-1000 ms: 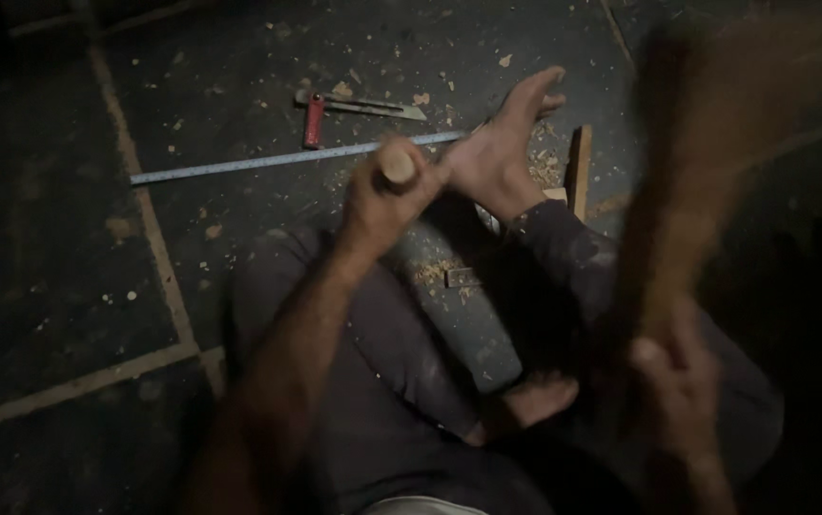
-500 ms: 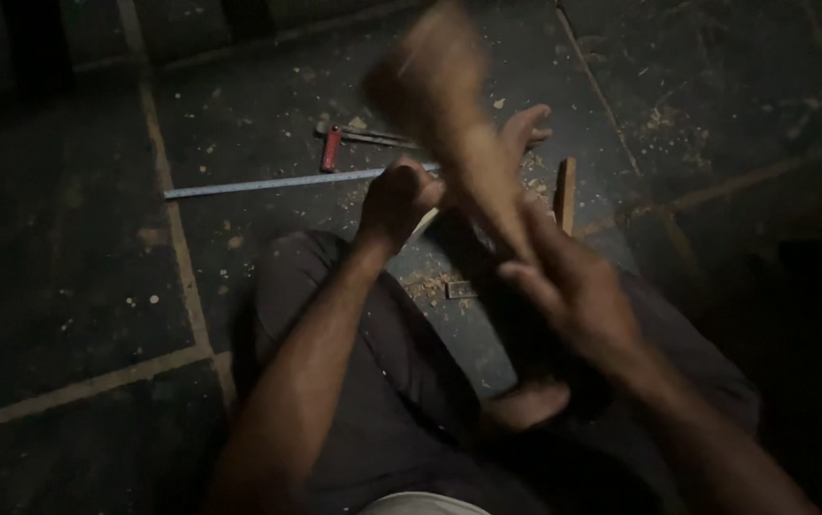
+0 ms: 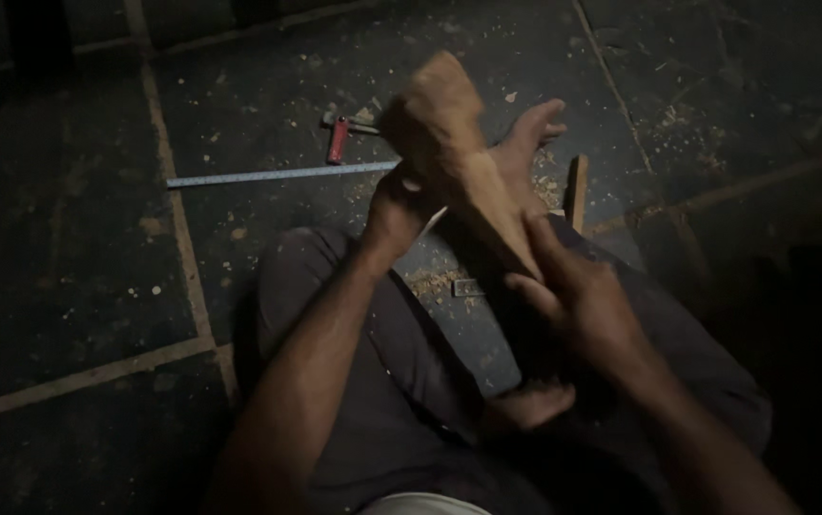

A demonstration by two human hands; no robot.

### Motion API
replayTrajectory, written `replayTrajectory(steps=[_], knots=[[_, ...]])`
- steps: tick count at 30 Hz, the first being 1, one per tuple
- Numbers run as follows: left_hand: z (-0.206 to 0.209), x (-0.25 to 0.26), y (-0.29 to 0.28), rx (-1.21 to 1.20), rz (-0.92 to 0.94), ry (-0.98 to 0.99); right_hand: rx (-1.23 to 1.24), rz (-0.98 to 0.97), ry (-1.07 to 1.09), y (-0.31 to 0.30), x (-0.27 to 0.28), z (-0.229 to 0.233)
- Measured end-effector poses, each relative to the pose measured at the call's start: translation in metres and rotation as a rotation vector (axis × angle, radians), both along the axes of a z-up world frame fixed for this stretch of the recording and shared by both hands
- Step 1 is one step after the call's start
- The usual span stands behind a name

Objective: The person carves a piece of wood using a mallet and a hand tool. They use their bare feet to stabilize the wood on the tiled floor as they work.

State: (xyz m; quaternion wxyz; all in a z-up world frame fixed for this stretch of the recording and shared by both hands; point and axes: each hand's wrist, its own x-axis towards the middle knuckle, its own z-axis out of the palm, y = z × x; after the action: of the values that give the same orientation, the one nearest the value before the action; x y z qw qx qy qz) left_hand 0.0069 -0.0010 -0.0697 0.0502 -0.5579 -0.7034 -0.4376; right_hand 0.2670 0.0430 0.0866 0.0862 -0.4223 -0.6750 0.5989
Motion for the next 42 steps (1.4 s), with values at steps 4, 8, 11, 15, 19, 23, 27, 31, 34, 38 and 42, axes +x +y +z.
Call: replayTrajectory(steps=[4, 8, 11, 15, 19, 23, 27, 31, 34, 38, 42], knots=[[0.021, 0.012, -0.012, 0.007, -0.112, -0.685, 0.358, 0.118, -0.075, 0.003, 0.032, -0.024], [0.046, 0.017, 0.009, -0.031, -0.221, -0.647, -0.007, -0.154, -0.053, -0.001, 0.059, -0.057], [0.05, 0.0, 0.024, -0.26, -0.34, -0.686, -0.082, -0.219, -0.099, -0.008, 0.069, -0.058], [0.04, -0.007, 0.015, -0.071, -0.274, -0.673, -0.246, -0.363, -0.171, -0.01, 0.068, -0.055], [0.044, 0.015, 0.005, 0.158, -0.196, -0.657, -0.271, -0.382, -0.129, -0.013, 0.073, -0.06], [0.081, 0.005, -0.014, 0.222, -0.376, -0.675, -0.206, -0.334, -0.152, -0.003, 0.078, -0.075], [0.096, -0.003, -0.014, 0.346, -0.146, -0.638, -0.235, -0.386, -0.202, -0.002, 0.079, -0.078], [0.077, -0.004, -0.014, 0.265, -0.087, -0.77, -0.221, -0.373, -0.222, -0.008, 0.083, -0.077], [0.067, -0.005, -0.007, 0.265, -0.109, -0.843, -0.151, -0.324, -0.199, -0.005, 0.083, -0.079], [0.057, -0.003, -0.002, 0.249, -0.111, -0.832, -0.152, -0.347, -0.229, -0.008, 0.087, -0.08], [0.054, -0.002, -0.002, 0.245, -0.122, -0.75, -0.097, -0.298, -0.165, -0.005, 0.1, -0.088]])
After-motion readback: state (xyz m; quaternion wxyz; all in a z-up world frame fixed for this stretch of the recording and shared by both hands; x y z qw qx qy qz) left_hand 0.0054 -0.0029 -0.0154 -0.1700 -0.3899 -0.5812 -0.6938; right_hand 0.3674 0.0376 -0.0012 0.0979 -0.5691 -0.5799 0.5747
